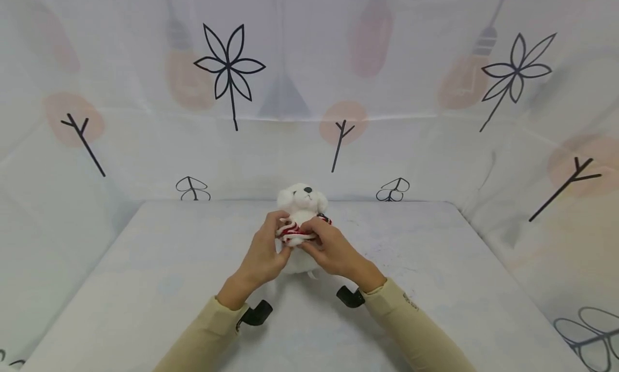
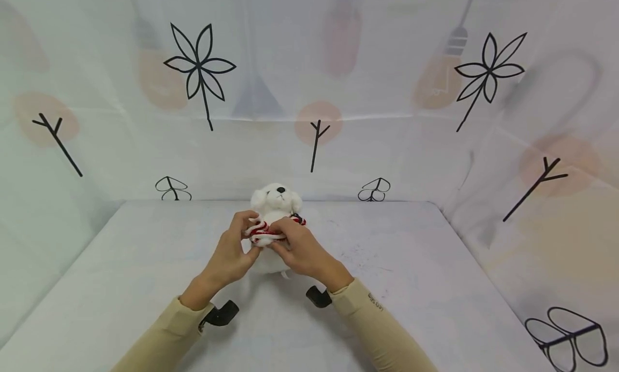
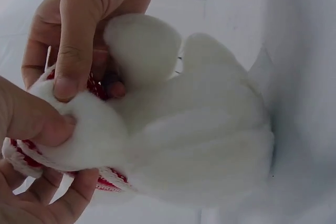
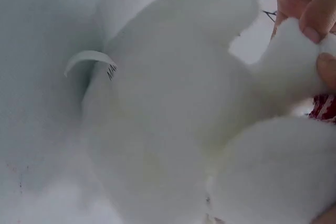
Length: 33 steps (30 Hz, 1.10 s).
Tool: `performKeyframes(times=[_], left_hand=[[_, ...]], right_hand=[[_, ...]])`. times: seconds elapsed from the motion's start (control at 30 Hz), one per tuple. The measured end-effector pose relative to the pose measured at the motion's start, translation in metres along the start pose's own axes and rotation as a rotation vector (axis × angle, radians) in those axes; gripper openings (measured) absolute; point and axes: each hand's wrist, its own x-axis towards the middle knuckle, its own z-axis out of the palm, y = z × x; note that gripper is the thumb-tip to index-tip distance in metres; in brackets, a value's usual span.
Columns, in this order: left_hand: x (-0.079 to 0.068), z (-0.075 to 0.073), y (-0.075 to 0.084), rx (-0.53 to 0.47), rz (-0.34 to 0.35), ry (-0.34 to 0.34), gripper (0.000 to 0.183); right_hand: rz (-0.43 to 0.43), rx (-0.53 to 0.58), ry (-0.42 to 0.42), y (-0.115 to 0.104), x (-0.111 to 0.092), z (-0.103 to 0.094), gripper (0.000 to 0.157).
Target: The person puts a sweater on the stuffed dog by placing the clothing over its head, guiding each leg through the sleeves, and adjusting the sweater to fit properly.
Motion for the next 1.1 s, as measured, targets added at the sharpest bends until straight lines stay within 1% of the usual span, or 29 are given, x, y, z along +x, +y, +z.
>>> performKeyframes(times=[0.07,0.13,0.3,0.37,0.43,0.53,0.67,0.8,0.87,0.97,1.1], left_hand=[[0.0,0.001,0.002,-0.014,0.01,0.014,0.06],[0.001,0.001,0.003,-0.012,0.022,0.008,0.059],[0.001,-0.003,0.005,0.06,0.079,-0.074,0.061],[0.001,-0.004,0.005,0.099,0.106,-0.092,0.061],[0.001,-0.003,0.004,0.124,0.132,-0.088,0.058],[0.002,-0.002,0.001,0.131,0.166,-0.064,0.051],[0.001,-0.001,-0.002,0.107,0.198,-0.041,0.043],[0.001,0.0,-0.006,0.076,0.217,-0.044,0.041],[0.001,0.001,-0.007,0.065,0.219,-0.047,0.04],[0.0,0.001,-0.009,0.046,0.216,-0.039,0.038],[0.0,0.001,-0.009,0.029,0.205,-0.03,0.037]], right_hand=[[0.001,-0.008,0.01,0.001,-0.001,-0.002,0.022],[0.003,-0.025,0.031,0.001,-0.001,-0.004,0.02],[0.0,-0.091,0.095,0.002,-0.001,-0.006,0.018],[-0.003,-0.129,0.12,0.003,-0.001,-0.006,0.018],[-0.006,-0.17,0.14,0.003,0.0,-0.006,0.018],[-0.024,-0.218,0.157,0.003,0.001,-0.007,0.018],[-0.111,-0.195,0.122,0.003,0.001,-0.008,0.021],[-0.204,-0.136,0.06,0.003,0.002,-0.009,0.036],[-0.228,-0.117,0.03,0.002,0.003,-0.01,0.045],[-0.212,-0.071,-0.023,0.003,0.002,-0.011,0.053],[-0.144,-0.006,-0.083,0.004,0.0,-0.012,0.058]])
